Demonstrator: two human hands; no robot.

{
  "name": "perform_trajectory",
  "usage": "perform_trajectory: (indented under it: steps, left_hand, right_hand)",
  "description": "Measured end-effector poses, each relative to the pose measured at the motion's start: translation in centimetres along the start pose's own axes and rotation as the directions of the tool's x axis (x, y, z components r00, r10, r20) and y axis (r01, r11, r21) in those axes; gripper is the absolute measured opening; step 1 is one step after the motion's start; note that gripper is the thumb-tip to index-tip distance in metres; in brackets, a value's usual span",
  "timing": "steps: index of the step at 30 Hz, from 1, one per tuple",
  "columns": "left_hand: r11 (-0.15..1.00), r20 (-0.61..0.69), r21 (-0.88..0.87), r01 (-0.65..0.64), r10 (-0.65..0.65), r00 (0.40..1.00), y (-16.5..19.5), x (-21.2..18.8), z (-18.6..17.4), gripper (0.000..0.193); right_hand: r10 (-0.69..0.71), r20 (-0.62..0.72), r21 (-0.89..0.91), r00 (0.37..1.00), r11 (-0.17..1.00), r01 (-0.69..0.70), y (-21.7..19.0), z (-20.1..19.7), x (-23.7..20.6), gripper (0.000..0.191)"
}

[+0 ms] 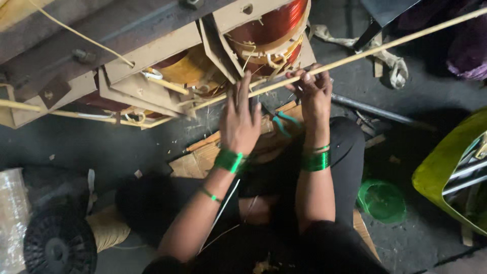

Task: The person sits on the floor and assembles a wooden structure by inserting dowels into pre-drilled holes and securing them with string. They use pliers to cut and adjust the string and a hammer to tap dowels into place.

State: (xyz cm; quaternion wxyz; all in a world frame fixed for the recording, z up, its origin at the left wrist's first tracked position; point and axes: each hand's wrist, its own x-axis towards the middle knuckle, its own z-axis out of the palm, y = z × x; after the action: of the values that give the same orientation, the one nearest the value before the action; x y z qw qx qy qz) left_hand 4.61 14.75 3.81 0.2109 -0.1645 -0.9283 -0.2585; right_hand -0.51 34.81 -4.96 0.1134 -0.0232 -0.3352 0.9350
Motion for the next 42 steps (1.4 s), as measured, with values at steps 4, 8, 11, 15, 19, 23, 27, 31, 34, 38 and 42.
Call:
perform_trajectory:
  steps: [4,8,11,15,19,23,27,31,34,38,42]
  left_hand:
    - [0.999,0.032,0.013,-0.051,0.051,0.998,3.0,4.5,4.3,0.061]
    - [0.988,0.095,-0.148,-0.047,0.061,0.994,5.1,6.4,8.4,0.067]
    - [0.955,0.072,-0.297,-0.021,0.044,0.996,5.1,4.0,7.9,0.075]
    - [0.888,-0.043,-0.452,0.086,-0.118,0.992,3.9,-4.7,5.4,0.054]
    - [0.573,0.071,-0.705,0.418,-0.53,0.845,-2.4,-8.5,6.2,0.028]
    - [0.186,0.171,-0.904,0.385,-0.669,0.723,-8.1,-7.8,7.2,0.027]
    - [0.029,0.187,-0.966,0.256,-0.604,0.774,-9.6,-4.0,7.3,0.038]
    - [0.135,0.085,-0.972,0.195,-0.571,0.817,-9.3,-1.3,7.9,0.03]
    - [0.138,0.054,-0.976,0.168,-0.595,0.802,-9.3,-0.9,8.5,0.021]
    - [0.124,0.073,-0.974,0.187,-0.615,0.785,-9.6,-1.2,8.8,0.018]
    - [0.065,0.117,-0.977,0.202,-0.629,0.768,-9.7,-1.3,8.8,0.02]
  right_hand:
    - [0.025,-0.045,0.017,0.999,1.0,-0.025,0.7,-1.0,0.7,0.02]
    - [-0.026,0.027,0.11,0.999,0.994,0.023,1.6,-2.2,1.4,0.023]
    - [-0.06,0.149,-0.102,0.987,0.992,0.076,1.9,-2.1,1.7,0.022]
    - [0.016,0.057,0.07,0.998,0.997,-0.02,1.3,-0.6,1.6,0.016]
    - [0.022,0.024,0.058,0.999,0.998,-0.023,0.3,0.6,1.7,0.018]
    - [0.028,-0.007,0.092,1.0,0.995,-0.027,0.4,0.5,2.2,0.018]
    - [0.0,0.095,0.092,0.995,0.996,-0.009,1.1,0.4,2.6,0.017]
    - [0.014,0.058,0.102,0.998,0.995,-0.02,0.7,0.9,2.5,0.02]
    - [0.005,-0.022,-0.012,1.0,1.0,-0.005,0.1,1.5,1.8,0.025]
    - [0.163,0.016,-0.221,0.986,0.963,-0.156,0.1,2.7,0.9,0.03]
    - [0.128,0.082,-0.227,0.988,0.968,-0.107,1.6,3.3,0.6,0.029]
